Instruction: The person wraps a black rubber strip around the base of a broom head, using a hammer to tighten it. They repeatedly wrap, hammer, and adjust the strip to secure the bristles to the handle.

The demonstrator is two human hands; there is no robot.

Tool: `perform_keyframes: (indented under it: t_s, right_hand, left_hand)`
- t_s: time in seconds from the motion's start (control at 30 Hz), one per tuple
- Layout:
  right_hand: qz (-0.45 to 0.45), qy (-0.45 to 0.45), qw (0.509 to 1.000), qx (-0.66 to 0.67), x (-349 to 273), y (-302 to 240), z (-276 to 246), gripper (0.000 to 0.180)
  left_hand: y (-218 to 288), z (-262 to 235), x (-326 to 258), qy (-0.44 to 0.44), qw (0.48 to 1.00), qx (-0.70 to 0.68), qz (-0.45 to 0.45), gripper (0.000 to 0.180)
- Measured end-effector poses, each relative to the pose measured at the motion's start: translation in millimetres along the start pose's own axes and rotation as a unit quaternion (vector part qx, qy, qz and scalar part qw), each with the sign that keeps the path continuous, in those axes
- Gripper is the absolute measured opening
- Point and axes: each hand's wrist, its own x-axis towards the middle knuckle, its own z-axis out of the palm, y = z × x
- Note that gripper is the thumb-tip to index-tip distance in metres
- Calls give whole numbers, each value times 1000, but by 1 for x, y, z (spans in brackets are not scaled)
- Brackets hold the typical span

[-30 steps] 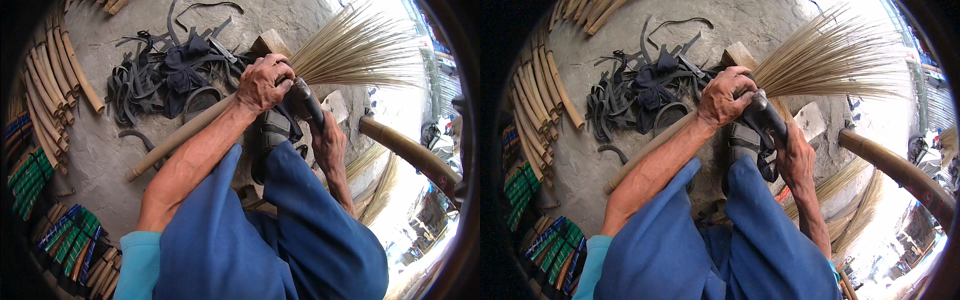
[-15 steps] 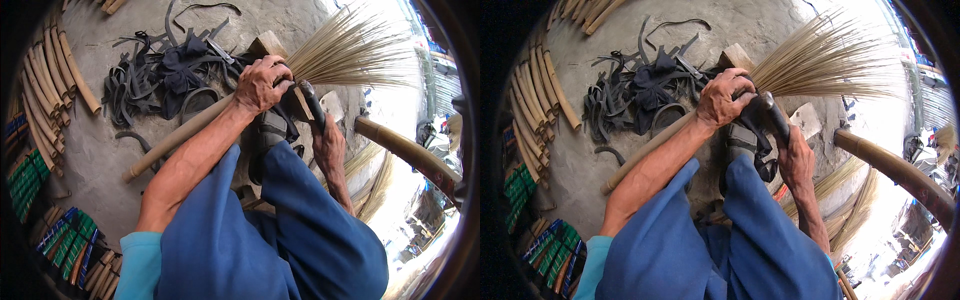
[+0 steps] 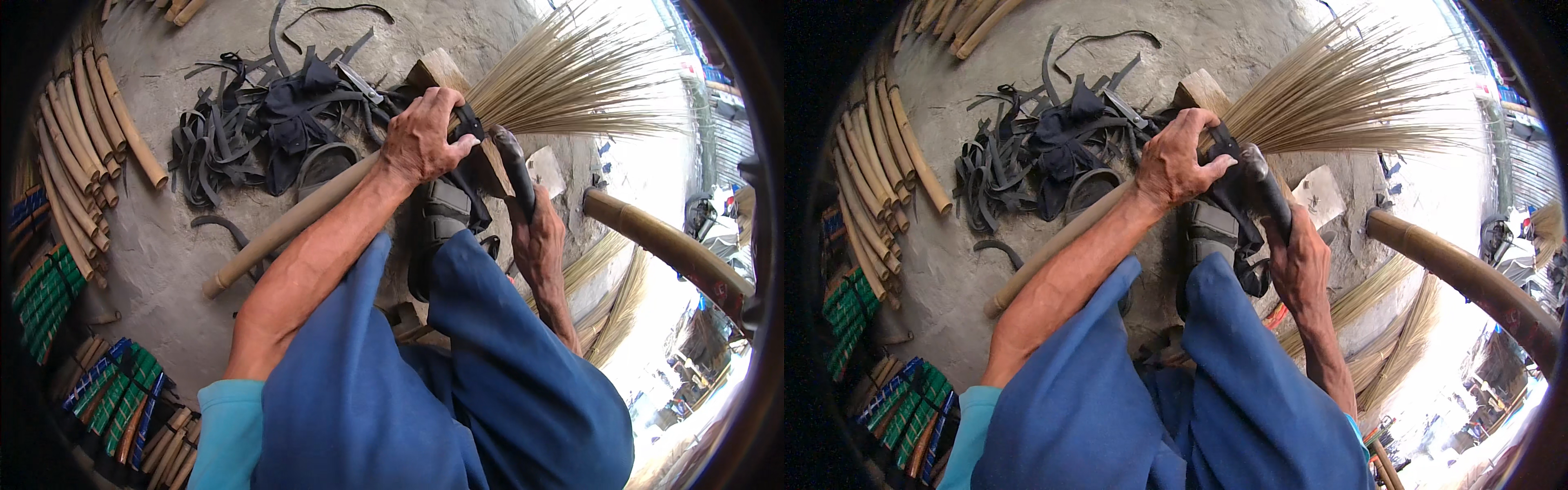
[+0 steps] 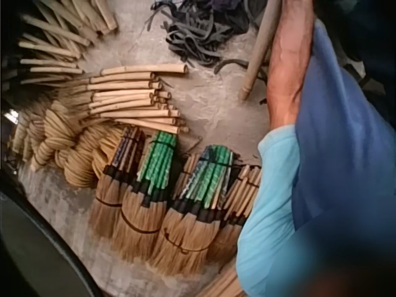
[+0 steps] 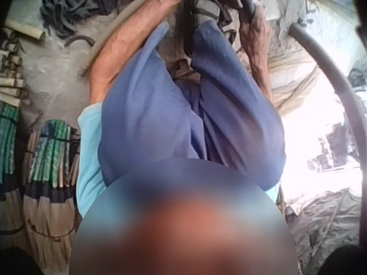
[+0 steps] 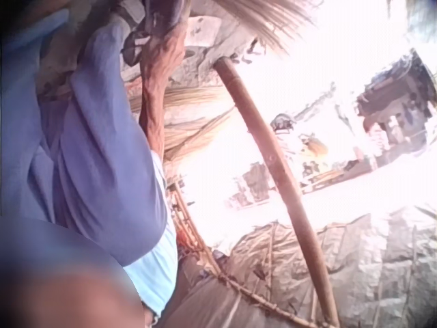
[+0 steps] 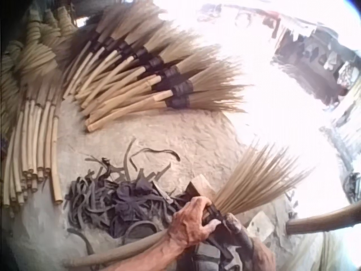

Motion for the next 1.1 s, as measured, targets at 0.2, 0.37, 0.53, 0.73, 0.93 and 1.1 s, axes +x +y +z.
perform_keyframes:
  t_s: [0.2,0.37,0.53,0.73,0.93,1.1]
  right_hand:
    - [-50,22,998,11,13,-7,16,29]
    - [99,-66,991,54,11,-9,2,28]
    - [-44,78,991,96,0,-15,10,28]
    - [51,-53,996,56,27,-21,10,34]
    - [-79,115,981,134,9,-8,29,39]
    - [52,-46,996,56,-7,48,55,31]
  left_hand:
    - [2,-2,1,-1,1000,2,-4,59]
    - [3,-5,1,-19,999,10,-29,61]
    - [3,-5,1,-20,999,-3,-35,62]
    - [1,-6,-1,-9,1000,9,-19,62]
    - [1,-4,0,-3,1000,-6,-12,61]
    - [2,-7,0,-10,1000,10,-12,60]
